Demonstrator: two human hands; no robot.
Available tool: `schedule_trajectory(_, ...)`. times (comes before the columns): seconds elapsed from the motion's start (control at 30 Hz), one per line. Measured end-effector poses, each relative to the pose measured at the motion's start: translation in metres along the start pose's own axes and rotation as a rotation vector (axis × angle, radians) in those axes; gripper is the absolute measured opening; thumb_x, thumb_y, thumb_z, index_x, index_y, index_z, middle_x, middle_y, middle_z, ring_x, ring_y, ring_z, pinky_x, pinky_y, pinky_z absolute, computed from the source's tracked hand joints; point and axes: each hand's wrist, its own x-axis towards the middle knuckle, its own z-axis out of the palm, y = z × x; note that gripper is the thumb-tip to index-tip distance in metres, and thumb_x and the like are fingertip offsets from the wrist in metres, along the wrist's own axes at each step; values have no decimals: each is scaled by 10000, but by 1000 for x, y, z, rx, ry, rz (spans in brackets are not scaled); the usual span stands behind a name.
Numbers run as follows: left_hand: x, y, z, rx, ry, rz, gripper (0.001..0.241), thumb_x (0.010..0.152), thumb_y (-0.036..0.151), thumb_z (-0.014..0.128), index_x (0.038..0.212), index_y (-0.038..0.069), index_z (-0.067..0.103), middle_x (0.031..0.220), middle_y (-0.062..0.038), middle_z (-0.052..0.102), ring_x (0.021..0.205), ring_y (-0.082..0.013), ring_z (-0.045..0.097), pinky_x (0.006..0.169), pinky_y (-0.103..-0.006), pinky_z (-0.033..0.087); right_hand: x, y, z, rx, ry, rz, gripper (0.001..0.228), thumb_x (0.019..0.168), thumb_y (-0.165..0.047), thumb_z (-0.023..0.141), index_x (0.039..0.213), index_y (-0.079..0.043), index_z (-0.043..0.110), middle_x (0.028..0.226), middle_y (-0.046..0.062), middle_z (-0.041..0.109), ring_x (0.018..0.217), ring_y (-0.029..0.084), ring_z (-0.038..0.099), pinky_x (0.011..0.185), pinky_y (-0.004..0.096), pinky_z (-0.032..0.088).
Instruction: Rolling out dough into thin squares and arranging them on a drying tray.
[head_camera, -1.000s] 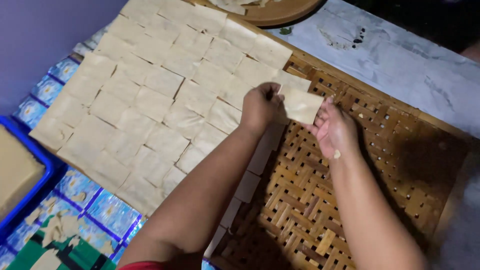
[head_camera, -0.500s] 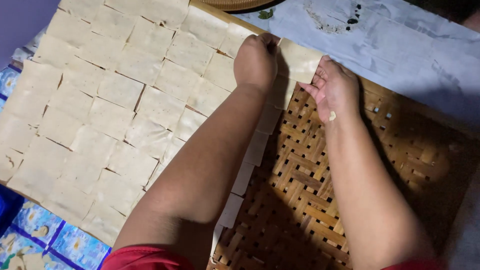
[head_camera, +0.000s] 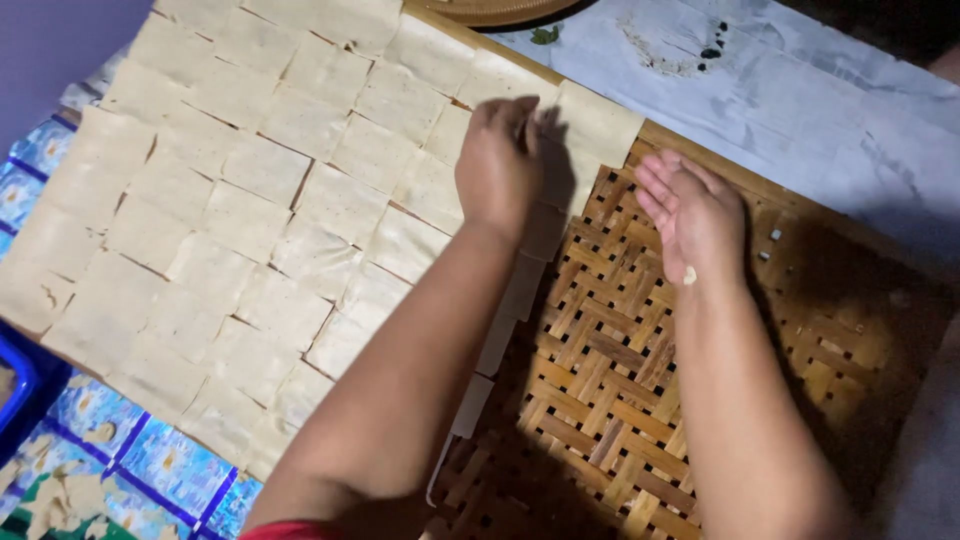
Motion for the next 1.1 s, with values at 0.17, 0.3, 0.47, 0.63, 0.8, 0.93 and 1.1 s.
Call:
schedule_trajectory(0.17, -115, -3, -72, -67, -32, 26, 244, 974, 141, 623, 1190, 96, 728, 1237, -111, 669, 940, -222, 709, 833, -316, 649, -62, 32, -4, -137, -47, -47, 310, 1050, -101, 438, 1307, -4, 582, 1275, 166, 676, 1149, 239, 688, 1012, 335, 586)
schedule_trajectory(0.3, -214, -57, -110, -57, -87, 105, 260, 949, 188, 630, 1193, 200, 720, 1201, -90, 658, 1127, -365, 662, 874, -465, 581, -125, 90, 1, -96, -131, -157, 282, 1077, -59, 456, 1300, 35, 600, 1267, 251, 651, 1152, 312, 646, 987, 456, 549)
schedule_trajectory(0.47, -297, -74, -221, -29, -26, 173, 315, 879, 112, 615, 1177, 130, 716, 1239, -82, 651, 1062, -276, 632, 874, -373, 523, -226, 118, 54, -204, -327, -175, 223, 1036, 5, 481, 1196, 60, 626, 1104, 172, 710, 941, 226, 669, 875, 333, 567)
schedule_trajectory(0.63, -399, -119, -312, 20, 128, 58, 359, 832, 32, 601, 1167, 103, 709, 1283, -122, 623, 1083, -321, 616, 925, -399, 502, -340, 174, 124, -345, -643, -76, 234, 973, -36, 554, 1143, 31, 701, 1006, 132, 780, 805, 182, 709, 765, 288, 594)
schedule_trajectory(0.8, -491, -180, -381, 550, 448, -262, 401, 800, 135, 697, 1198, 187, 687, 1386, -76, 565, 1344, -327, 508, 1215, -606, 258, -437, 222, 186, -722, -1191, -547, 246, 922, -122, 612, 1151, -67, 684, 1109, 41, 656, 875, 185, 722, 768, 315, 577)
schedule_trajectory(0.93, -544, -230, -423, 732, 563, -453, 485, 859, 191, 647, 1343, 176, 619, 1536, -143, 458, 1507, -419, 351, 1233, -695, 165, -470, 254, 227, -936, -1109, -1107, 476, 883, -242, 743, 1315, -76, 632, 1199, 154, 587, 909, 305, 612, 774, 463, 494)
schedule_trajectory(1.1, -586, -256, -437, 772, 463, -523, 943, 845, 597, 676, 1563, 70, 367, 1668, -220, 294, 1559, -418, 238, 1253, -588, 144, -472, 268, 249, -1123, -1074, -1347, 406, 830, -152, 711, 1229, -94, 669, 901, 110, 592, 801, 301, 574, 715, 431, 472)
